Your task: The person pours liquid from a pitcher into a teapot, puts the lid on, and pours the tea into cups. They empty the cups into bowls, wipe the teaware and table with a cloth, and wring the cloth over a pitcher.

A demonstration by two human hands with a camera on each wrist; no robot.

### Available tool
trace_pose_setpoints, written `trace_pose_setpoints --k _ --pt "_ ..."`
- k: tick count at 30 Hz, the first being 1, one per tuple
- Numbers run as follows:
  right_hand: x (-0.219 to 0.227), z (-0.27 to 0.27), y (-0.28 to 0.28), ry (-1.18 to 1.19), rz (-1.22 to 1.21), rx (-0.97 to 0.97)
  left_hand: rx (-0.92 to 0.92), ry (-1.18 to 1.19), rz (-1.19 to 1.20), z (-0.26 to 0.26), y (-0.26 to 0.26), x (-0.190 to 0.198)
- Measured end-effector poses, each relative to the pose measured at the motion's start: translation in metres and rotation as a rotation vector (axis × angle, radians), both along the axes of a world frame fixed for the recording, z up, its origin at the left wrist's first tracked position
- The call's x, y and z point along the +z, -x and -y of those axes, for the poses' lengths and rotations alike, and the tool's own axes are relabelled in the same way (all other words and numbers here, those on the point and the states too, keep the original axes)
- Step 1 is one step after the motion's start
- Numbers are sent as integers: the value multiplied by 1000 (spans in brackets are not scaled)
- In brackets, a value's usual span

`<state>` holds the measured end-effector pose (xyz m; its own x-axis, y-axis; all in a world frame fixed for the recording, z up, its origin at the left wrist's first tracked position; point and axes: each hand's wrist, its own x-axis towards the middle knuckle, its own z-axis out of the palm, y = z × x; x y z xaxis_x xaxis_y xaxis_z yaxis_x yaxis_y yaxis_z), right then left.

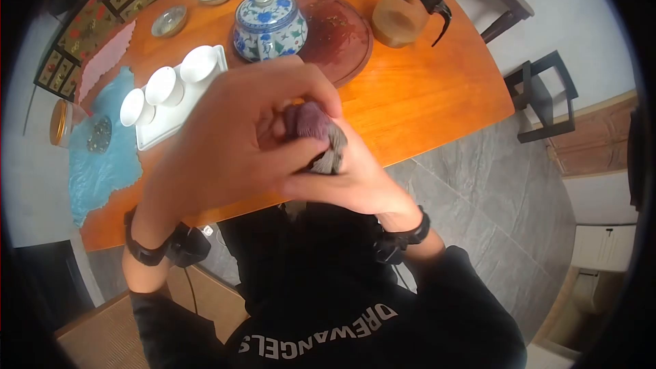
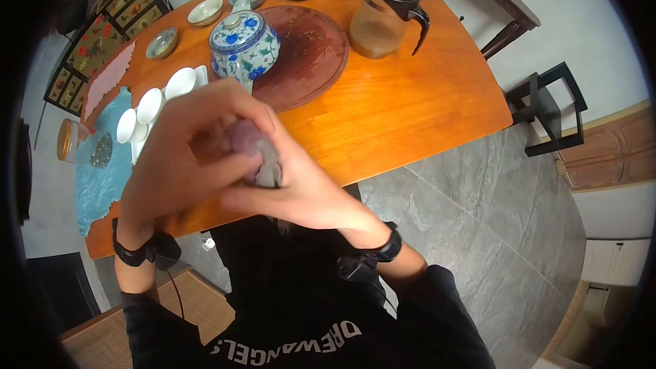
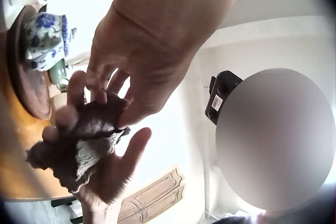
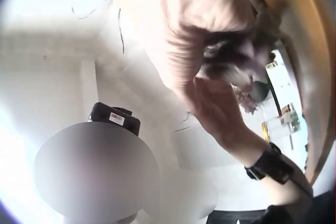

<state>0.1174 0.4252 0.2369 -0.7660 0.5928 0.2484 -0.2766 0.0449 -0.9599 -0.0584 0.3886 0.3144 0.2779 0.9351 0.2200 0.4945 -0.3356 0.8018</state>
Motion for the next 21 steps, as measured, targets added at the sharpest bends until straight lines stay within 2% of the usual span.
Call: trace_pose_setpoints --k 1,3,4,5,7,8,10,11,13,14,15,17,18,19,21 --pt "-4 -3 -1 -4 -12 -3 -3 -4 -12 -4 -1 2" --pt "-3 -9 -8 321 164 160 98 61 3 -10 -7 13" --pt "3 0 -7 273 66 -23 128 130 48 -14 -11 17" --pt "3 -2 -8 259 50 -28 122 115 33 -21 -12 20" --pt "-2 -9 -14 -502 128 -501 103 359 75 -33 -14 19" --pt "4 -10 -20 -508 117 -516 93 348 62 -40 -17 13" --pt "17 -18 -37 -151 175 -346 197 106 86 -56 -28 10" --pt "22 -23 -45 -160 164 -359 185 93 78 -60 -35 17" --pt "28 -32 -60 845 -245 178 90 -372 49 -57 -54 28" --pt "27 -36 -64 1075 -353 407 -42 -456 -37 -61 -60 23" --pt "26 -40 -67 1074 -371 403 -56 -452 -46 -65 -61 25" --pt "26 -47 -72 1187 -493 792 -244 -250 -289 -71 -56 31" --pt "24 -56 -72 1128 -479 826 -175 -176 -187 -74 -58 27" --pt "30 -67 -78 1127 -489 830 -178 -172 -196 -76 -63 28" --pt "47 -87 -94 415 -85 171 5 104 138 -83 -79 31"
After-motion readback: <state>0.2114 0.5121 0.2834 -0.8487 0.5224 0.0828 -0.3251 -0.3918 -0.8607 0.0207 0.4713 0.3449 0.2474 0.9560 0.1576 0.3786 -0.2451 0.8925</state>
